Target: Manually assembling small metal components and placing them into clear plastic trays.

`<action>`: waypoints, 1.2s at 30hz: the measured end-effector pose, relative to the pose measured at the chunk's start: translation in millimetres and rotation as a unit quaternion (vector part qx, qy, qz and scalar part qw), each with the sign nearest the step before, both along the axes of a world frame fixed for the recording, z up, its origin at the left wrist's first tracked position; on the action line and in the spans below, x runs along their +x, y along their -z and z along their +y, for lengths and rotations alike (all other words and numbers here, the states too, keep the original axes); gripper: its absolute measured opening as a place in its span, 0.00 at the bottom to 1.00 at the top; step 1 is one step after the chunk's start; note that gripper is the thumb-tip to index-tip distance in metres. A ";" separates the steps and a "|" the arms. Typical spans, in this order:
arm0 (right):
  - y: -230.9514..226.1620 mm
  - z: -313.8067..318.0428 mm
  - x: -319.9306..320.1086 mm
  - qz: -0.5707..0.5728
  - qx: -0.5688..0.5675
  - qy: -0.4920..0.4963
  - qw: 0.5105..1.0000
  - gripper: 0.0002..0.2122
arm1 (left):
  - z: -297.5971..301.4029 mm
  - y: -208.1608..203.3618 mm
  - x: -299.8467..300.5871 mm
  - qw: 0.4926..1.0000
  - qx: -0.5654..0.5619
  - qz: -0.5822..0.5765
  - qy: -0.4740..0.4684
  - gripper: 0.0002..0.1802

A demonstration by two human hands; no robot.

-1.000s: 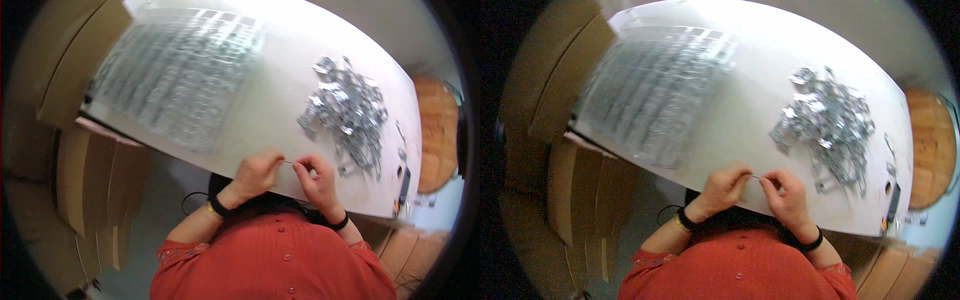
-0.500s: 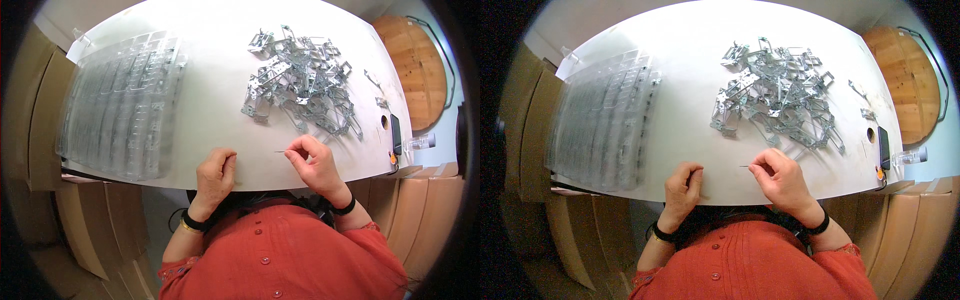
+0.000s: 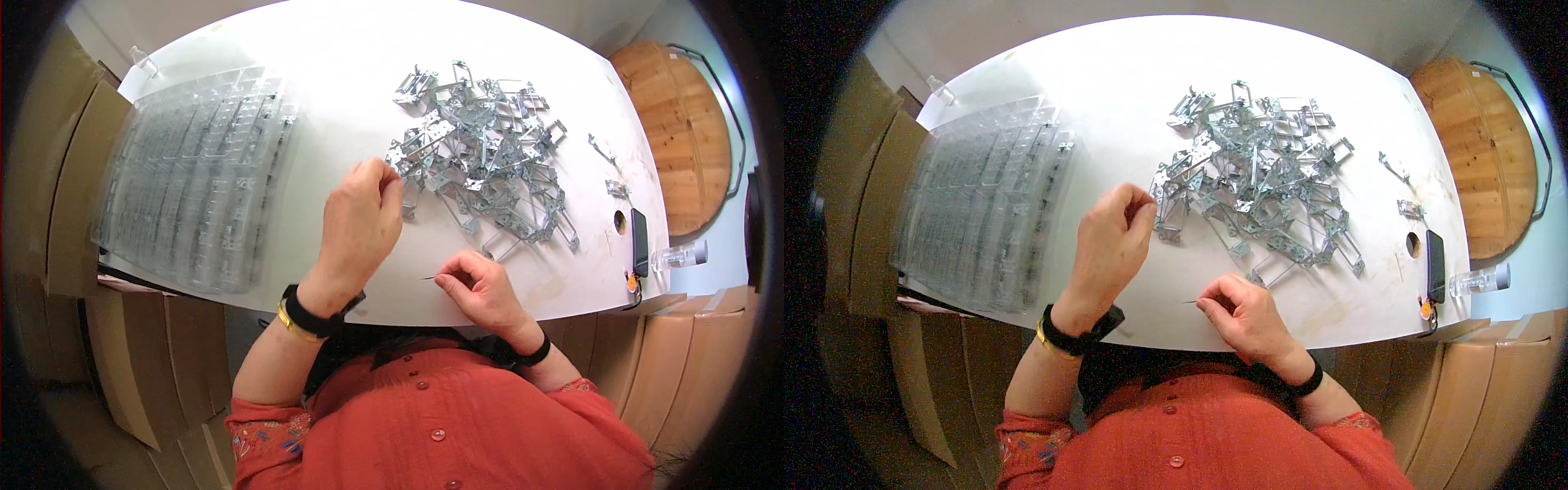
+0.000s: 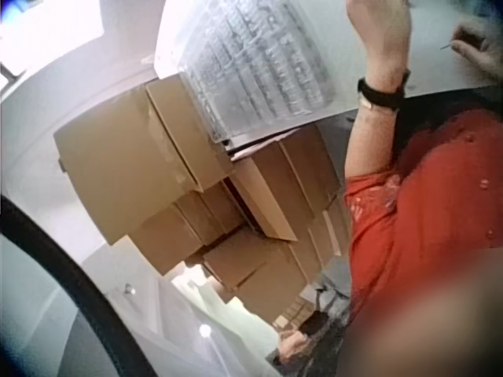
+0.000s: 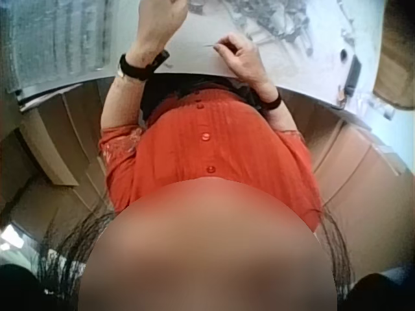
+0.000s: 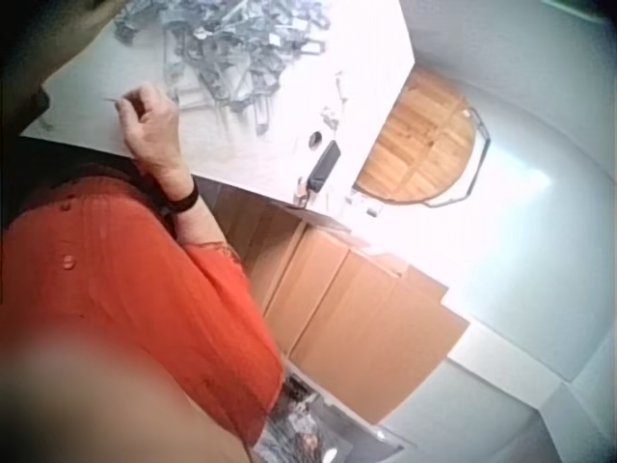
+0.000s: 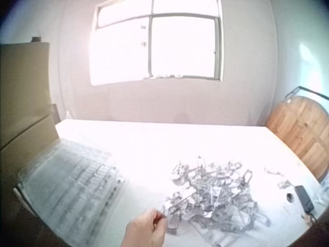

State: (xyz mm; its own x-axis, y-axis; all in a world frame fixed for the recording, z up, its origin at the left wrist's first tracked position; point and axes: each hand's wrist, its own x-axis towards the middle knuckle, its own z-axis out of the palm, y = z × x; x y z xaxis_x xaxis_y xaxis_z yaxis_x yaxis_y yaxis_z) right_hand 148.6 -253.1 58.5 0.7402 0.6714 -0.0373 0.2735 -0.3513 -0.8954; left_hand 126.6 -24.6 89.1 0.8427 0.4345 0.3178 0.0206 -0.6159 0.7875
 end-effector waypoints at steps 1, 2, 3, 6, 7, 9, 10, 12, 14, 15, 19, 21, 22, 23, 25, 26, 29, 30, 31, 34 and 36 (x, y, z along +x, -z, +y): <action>4.9 -1.0 1.1 -0.002 0.001 -0.002 1.000 0.05 | 2.1 4.0 9.1 1.000 0.001 -0.002 -0.002 0.06; 9.1 -2.3 2.1 -0.019 0.011 -0.013 1.000 0.04 | 4.0 9.1 17.5 0.999 0.030 0.002 -0.010 0.05; 11.6 -3.3 3.3 -0.034 0.022 -0.023 0.999 0.04 | 5.4 13.6 24.3 0.998 0.060 0.006 -0.018 0.05; 11.7 -5.2 6.9 -0.029 0.024 -0.034 0.999 0.05 | 6.3 20.1 36.5 0.991 0.117 0.062 -0.035 0.06; 12.7 -6.2 7.3 -0.029 0.025 -0.036 0.999 0.05 | 6.2 22.3 39.1 0.990 0.117 0.062 -0.037 0.06; 17.1 -7.4 7.3 -0.054 0.034 -0.041 0.997 0.04 | 7.4 27.5 43.2 0.979 0.189 0.060 -0.040 0.09; 17.7 -7.1 7.2 -0.054 0.036 -0.042 0.997 0.04 | 8.9 31.1 44.9 0.979 0.191 0.060 -0.041 0.09; 19.1 -6.9 7.7 -0.076 0.039 -0.050 0.995 0.04 | 11.0 37.2 48.3 0.972 0.225 0.060 -0.037 0.10; 19.5 -7.9 8.5 -0.072 0.042 -0.049 0.995 0.04 | 10.0 39.5 51.0 0.967 0.244 0.058 -0.035 0.08; 19.4 -7.8 9.4 -0.068 0.046 -0.050 0.995 0.04 | 10.3 39.3 51.6 0.962 0.264 0.055 -0.034 0.07; 23.0 -9.2 10.9 -0.081 0.071 -0.058 0.993 0.03 | 8.4 42.5 52.0 0.949 0.312 0.039 -0.034 0.04; 23.4 -9.8 11.1 -0.088 0.069 -0.063 0.992 0.03 | 7.5 43.4 51.9 0.936 0.350 0.014 -0.023 0.03; 22.1 -9.4 11.3 -0.089 0.071 -0.063 0.992 0.03 | 7.6 42.7 52.0 0.936 0.351 0.014 -0.023 0.03; 19.4 -9.1 11.2 -0.077 0.065 -0.064 0.993 0.03 | 7.8 41.9 52.2 0.929 0.368 -0.009 -0.023 0.03; 17.7 -9.7 11.0 -0.065 0.058 -0.063 0.994 0.04 | 6.5 40.2 53.0 0.922 0.385 -0.031 -0.022 0.03; 17.9 -10.0 10.5 -0.064 0.059 -0.061 0.994 0.04 | 6.0 39.0 53.3 0.919 0.392 -0.035 -0.021 0.02; 19.3 -10.5 10.0 -0.066 0.061 -0.058 0.994 0.04 | 4.5 36.9 53.5 0.914 0.402 -0.051 -0.025 0.02; 19.7 -10.4 10.2 -0.070 0.064 -0.058 0.994 0.04 | 4.4 36.5 53.6 0.912 0.405 -0.064 -0.030 0.03; 20.1 -10.3 10.2 -0.070 0.064 -0.058 0.994 0.04 | 4.7 36.6 52.9 0.912 0.405 -0.064 -0.030 0.03; 20.5 -9.8 9.5 -0.066 0.065 -0.056 0.994 0.04 | 5.4 36.7 49.1 0.913 0.403 -0.064 -0.028 0.06; 20.0 -9.2 9.3 -0.086 0.062 -0.054 0.993 0.04 | 4.8 34.5 46.7 0.907 0.409 -0.092 -0.037 0.07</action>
State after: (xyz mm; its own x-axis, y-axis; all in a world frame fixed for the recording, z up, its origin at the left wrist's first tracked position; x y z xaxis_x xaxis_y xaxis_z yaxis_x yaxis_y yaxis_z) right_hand 157.9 -262.3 38.6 0.6517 0.7391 0.1703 0.4558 -0.2022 -0.8668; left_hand 173.3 -19.8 54.6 0.7204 0.0435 0.6922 -0.0002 -0.9980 0.0629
